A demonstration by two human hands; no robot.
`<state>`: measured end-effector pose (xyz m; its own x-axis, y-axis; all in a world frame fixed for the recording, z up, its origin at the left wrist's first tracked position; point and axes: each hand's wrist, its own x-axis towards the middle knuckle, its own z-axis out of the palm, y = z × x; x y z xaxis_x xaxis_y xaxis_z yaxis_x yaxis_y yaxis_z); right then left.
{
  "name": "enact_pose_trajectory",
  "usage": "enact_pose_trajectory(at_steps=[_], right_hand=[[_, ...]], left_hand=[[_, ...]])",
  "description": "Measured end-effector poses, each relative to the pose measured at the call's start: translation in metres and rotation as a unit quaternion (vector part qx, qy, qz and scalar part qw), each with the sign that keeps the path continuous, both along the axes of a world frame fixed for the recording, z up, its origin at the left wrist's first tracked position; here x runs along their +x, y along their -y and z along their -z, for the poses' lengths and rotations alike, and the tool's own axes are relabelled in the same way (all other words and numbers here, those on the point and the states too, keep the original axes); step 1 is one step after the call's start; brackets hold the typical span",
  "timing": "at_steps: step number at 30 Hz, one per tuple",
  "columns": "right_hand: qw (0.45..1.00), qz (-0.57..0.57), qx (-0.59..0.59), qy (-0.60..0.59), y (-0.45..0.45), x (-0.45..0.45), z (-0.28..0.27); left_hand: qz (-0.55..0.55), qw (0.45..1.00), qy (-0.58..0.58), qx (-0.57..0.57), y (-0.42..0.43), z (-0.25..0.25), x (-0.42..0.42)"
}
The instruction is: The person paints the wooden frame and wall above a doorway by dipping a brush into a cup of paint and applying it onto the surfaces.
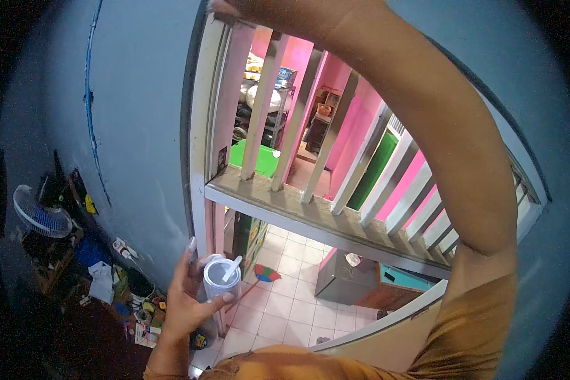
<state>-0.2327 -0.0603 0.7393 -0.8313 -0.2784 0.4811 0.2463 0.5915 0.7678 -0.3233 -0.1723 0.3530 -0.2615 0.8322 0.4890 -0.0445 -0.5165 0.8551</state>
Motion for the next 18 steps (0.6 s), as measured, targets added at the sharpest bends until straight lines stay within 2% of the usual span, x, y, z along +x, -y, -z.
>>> enact_pose_trajectory(at_steps=[4,5,7,9,11,13,14,15,17,18], right_hand=[[0.996,0.029,0.083,-0.013,-0.009,-0.004,-0.002],[0.990,0.140,-0.005,-0.024,0.009,-0.001,-0.004],[0.964,0.246,-0.094,-0.032,0.013,0.003,-0.008],[0.987,0.153,-0.012,-0.047,-0.004,0.010,-0.012],[0.986,0.157,-0.046,-0.027,0.012,0.001,-0.006],[0.992,0.114,-0.046,-0.004,0.000,-0.009,-0.009],[0.997,0.053,0.054,-0.024,-0.014,-0.013,-0.007],[0.997,0.053,0.055,-0.024,-0.022,-0.008,-0.011],[0.983,0.178,0.008,-0.031,-0.016,-0.005,-0.011],[0.984,0.179,0.008,-0.028,-0.010,0.004,-0.006]], left_hand=[[0.005,1.000,0.014,0.006,0.000,-0.001,-0.005],[0.004,1.000,0.017,0.006,-0.001,0.000,-0.006],[-0.007,1.000,0.003,0.011,-0.003,0.002,-0.008],[-0.003,1.000,-0.001,0.003,-0.003,-0.002,-0.008],[0.004,1.000,-0.007,-0.004,-0.003,-0.007,-0.006],[0.010,1.000,-0.009,-0.001,-0.003,-0.011,-0.004],[0.011,1.000,-0.009,-0.001,-0.003,-0.012,-0.002],[0.009,1.000,0.019,-0.014,-0.002,-0.013,0.000],[0.007,0.998,0.050,-0.028,-0.002,-0.013,0.000],[0.006,0.998,0.055,-0.034,-0.001,-0.012,0.000]])
